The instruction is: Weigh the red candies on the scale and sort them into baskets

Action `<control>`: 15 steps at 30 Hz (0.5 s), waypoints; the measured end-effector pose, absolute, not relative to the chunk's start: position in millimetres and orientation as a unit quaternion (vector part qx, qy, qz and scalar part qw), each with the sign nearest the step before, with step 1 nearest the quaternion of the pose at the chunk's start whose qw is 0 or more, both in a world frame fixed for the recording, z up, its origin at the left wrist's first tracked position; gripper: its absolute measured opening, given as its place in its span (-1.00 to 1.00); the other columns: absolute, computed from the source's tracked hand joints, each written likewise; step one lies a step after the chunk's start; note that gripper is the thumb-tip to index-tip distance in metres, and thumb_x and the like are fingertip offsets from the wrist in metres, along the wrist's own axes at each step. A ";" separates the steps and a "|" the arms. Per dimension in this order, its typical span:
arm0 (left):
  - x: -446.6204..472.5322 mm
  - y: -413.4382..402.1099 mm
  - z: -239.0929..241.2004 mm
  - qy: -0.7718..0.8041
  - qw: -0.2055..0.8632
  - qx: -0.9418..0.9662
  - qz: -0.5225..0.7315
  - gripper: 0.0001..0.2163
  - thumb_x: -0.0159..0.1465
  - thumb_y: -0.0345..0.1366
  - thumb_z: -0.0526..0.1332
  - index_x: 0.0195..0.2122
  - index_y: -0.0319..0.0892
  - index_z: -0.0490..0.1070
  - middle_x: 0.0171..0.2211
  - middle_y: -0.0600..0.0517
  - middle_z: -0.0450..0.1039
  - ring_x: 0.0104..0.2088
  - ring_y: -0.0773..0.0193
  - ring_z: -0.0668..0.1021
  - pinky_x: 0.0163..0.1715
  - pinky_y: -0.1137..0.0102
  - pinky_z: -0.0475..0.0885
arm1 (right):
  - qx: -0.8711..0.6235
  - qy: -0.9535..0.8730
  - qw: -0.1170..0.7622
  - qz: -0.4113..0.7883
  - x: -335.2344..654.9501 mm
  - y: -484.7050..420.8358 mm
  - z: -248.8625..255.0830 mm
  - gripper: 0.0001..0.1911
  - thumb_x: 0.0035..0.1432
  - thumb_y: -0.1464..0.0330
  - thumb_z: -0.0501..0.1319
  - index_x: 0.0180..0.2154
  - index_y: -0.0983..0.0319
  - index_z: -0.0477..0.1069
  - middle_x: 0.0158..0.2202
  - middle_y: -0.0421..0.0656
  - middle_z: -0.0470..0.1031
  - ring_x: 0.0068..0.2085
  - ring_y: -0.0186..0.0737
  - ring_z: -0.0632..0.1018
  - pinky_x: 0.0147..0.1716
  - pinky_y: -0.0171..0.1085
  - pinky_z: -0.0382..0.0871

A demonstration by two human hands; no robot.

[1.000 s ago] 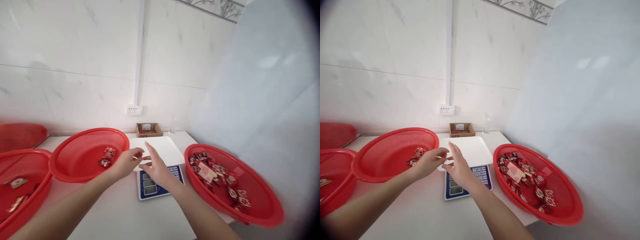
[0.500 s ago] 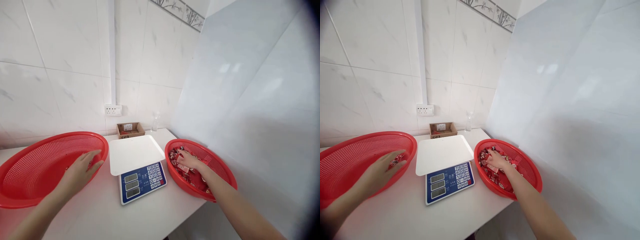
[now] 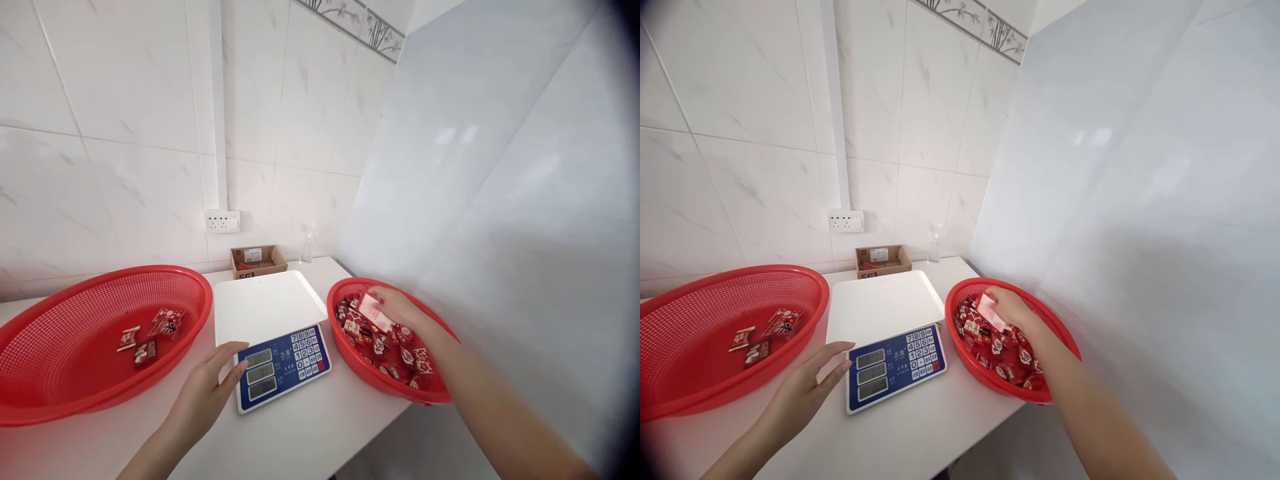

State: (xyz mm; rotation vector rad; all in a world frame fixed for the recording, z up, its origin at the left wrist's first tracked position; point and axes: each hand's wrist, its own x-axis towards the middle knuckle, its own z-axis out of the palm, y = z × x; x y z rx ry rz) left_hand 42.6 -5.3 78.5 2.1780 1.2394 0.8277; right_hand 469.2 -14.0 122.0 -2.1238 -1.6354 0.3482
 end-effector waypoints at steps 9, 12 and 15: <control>37.0 -8.8 77.9 0.478 0.194 0.777 0.360 -0.66 0.22 -0.06 0.06 -0.04 -0.03 0.36 -0.04 0.00 0.45 -0.08 0.13 0.51 -0.50 0.48 0.46 | -0.637 -0.626 0.363 0.265 382.2 28.9 176.1 -0.47 0.08 0.27 0.19 0.10 0.17 0.18 0.02 -0.04 0.36 -0.08 -0.22 0.47 -0.10 -0.21 0.36; 27.0 -6.7 74.4 0.490 0.176 0.768 0.374 -0.64 0.20 -0.04 0.07 -0.04 -0.03 0.36 -0.05 -0.01 0.46 -0.08 0.12 0.51 -0.54 0.49 0.45 | -0.703 -0.637 0.246 0.198 407.1 30.7 156.1 -0.54 0.16 0.26 0.09 0.09 0.21 0.21 0.06 -0.04 0.33 -0.01 -0.21 0.43 0.01 -0.19 0.26; 24.6 -4.1 69.3 0.484 0.163 0.769 0.384 -0.66 0.19 -0.04 0.07 -0.08 -0.05 0.38 -0.09 -0.01 0.48 -0.08 0.12 0.51 -0.37 0.42 0.50 | -0.718 -0.643 0.153 0.219 432.0 24.2 122.7 -0.58 0.07 0.30 0.16 0.00 0.24 0.34 0.02 -0.02 0.40 0.02 -0.10 0.42 0.02 -0.15 0.25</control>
